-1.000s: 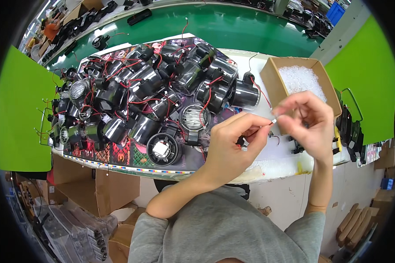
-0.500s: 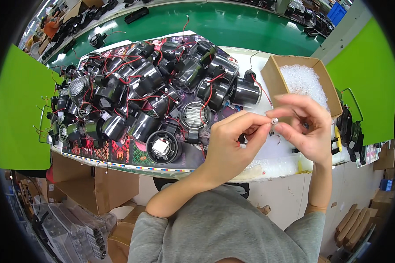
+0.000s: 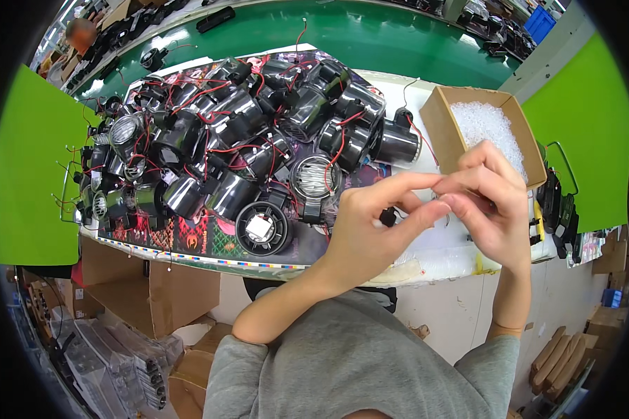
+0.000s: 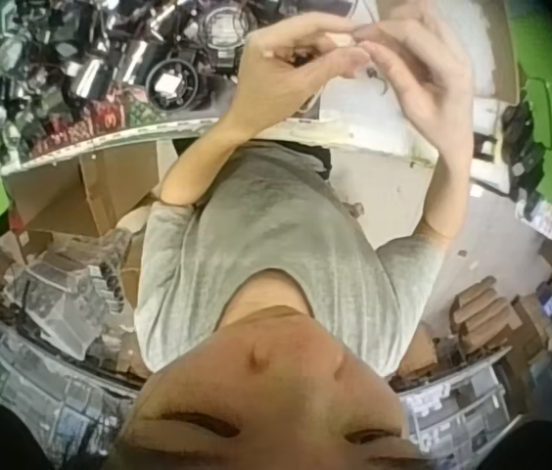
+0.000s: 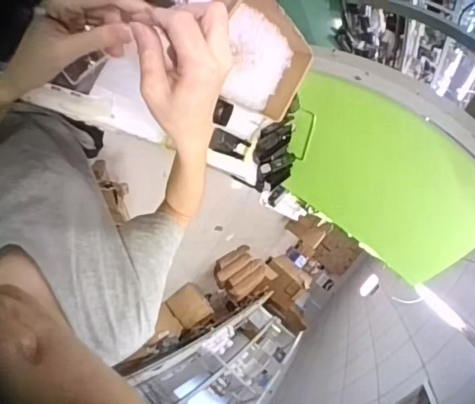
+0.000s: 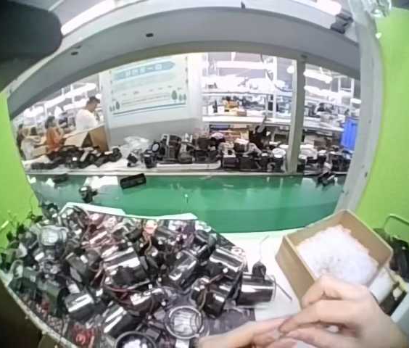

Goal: The person assembles electronic components by hand, threading wires through electronic housings and adding small plastic parts.

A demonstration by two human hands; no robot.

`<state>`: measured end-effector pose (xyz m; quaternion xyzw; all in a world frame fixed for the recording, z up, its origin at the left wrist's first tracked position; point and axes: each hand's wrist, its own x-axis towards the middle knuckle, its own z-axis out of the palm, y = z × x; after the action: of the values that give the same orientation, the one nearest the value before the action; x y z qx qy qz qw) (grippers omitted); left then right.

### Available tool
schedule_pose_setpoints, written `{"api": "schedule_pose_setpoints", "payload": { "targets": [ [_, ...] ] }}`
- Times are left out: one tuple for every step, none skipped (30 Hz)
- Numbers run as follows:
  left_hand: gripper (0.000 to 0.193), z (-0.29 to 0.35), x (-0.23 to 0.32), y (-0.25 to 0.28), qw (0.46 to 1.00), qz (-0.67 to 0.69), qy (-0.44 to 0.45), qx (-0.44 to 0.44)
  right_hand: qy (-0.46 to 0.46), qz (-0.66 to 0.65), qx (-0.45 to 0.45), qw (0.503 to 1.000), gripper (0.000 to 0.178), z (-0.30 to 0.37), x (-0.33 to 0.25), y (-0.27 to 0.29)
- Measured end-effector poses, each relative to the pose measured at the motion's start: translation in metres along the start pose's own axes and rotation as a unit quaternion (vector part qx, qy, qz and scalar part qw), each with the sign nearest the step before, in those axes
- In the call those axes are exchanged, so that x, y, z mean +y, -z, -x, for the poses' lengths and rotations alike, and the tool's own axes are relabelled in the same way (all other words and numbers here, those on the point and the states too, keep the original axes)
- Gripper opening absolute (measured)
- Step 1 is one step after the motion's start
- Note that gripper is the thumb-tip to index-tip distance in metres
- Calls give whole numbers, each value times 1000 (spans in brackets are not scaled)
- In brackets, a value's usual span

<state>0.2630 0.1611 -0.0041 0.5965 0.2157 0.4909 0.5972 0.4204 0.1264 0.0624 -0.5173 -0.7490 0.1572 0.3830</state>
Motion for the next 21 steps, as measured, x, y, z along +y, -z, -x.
{"api": "schedule_pose_setpoints", "payload": {
  "targets": [
    [24, 1, -3, 1, 1000, 0, 0, 2, 22, 27, 3, 999, 11, 1, -2, 0],
    [20, 0, -5, 3, 1000, 8, 0, 6, 42, 55, 7, 998, 11, 2, -2, 0],
    [16, -2, -4, 4, 1000, 15, 1, 10, 41, 55, 7, 998, 11, 3, -3, -1],
    [12, 1, 3, 8, 998, -31, 37, -28, 39, 49, 19, 998, 11, 4, -3, -3],
    [12, 2, 7, 10, 998, -31, 37, -28, 39, 43, 30, 998, 11, 5, -4, -4],
    [14, 3, 10, 10, 996, -70, 30, -44, 39, 43, 29, 998, 11, 4, -5, -4],
    [16, 3, 12, 10, 992, -110, 23, -60, 55, 45, 21, 997, 12, 4, -6, -2],
    [20, 4, 14, 10, 988, -143, 11, -53, 72, 46, 13, 996, 12, 3, -7, -2],
    [20, 5, 13, 8, 988, -143, 11, -52, 72, 46, 13, 996, 12, 3, -8, -2],
    [20, 5, 9, 5, 997, -67, 2, -29, 65, 36, 5, 997, 13, 3, -9, -2],
    [20, 6, 7, 3, 1000, 9, -7, -6, 58, 26, -4, 998, 13, 3, -9, -2],
    [20, 6, 7, 3, 999, 48, 7, -10, 58, 25, -4, 998, 13, 4, -9, -3],
    [20, 5, 8, 6, 999, 47, 7, -10, 70, 25, -1, 997, 13, 5, -8, -3],
    [19, 4, 9, 10, 994, 83, 52, -41, 82, 25, 3, 996, 14, 5, -6, -4],
    [18, 3, 10, 13, 986, 119, 96, -72, 81, 24, 3, 996, 14, 6, -6, -5],
    [13, 1, 11, 14, 981, 134, 115, -76, 83, 22, 7, 996, 14, 7, -6, -5],
    [13, 0, 11, 16, 981, 134, 115, -76, 86, 22, 11, 996, 15, 7, -6, -5],
    [13, 0, 12, 17, 981, 125, 124, -84, 86, 21, 12, 996, 15, 7, -6, -6],
    [12, 1, 13, 18, 980, 117, 132, -91, 98, 29, 16, 995, 15, 7, -4, -7],
    [12, 0, 13, 20, 980, 117, 132, -92, 109, 38, 22, 993, 16, 6, -3, -7],
    [14, 0, 12, 21, 995, -73, 7, -71, 109, 39, 23, 993, 16, 6, -4, -8]
  ]
}}
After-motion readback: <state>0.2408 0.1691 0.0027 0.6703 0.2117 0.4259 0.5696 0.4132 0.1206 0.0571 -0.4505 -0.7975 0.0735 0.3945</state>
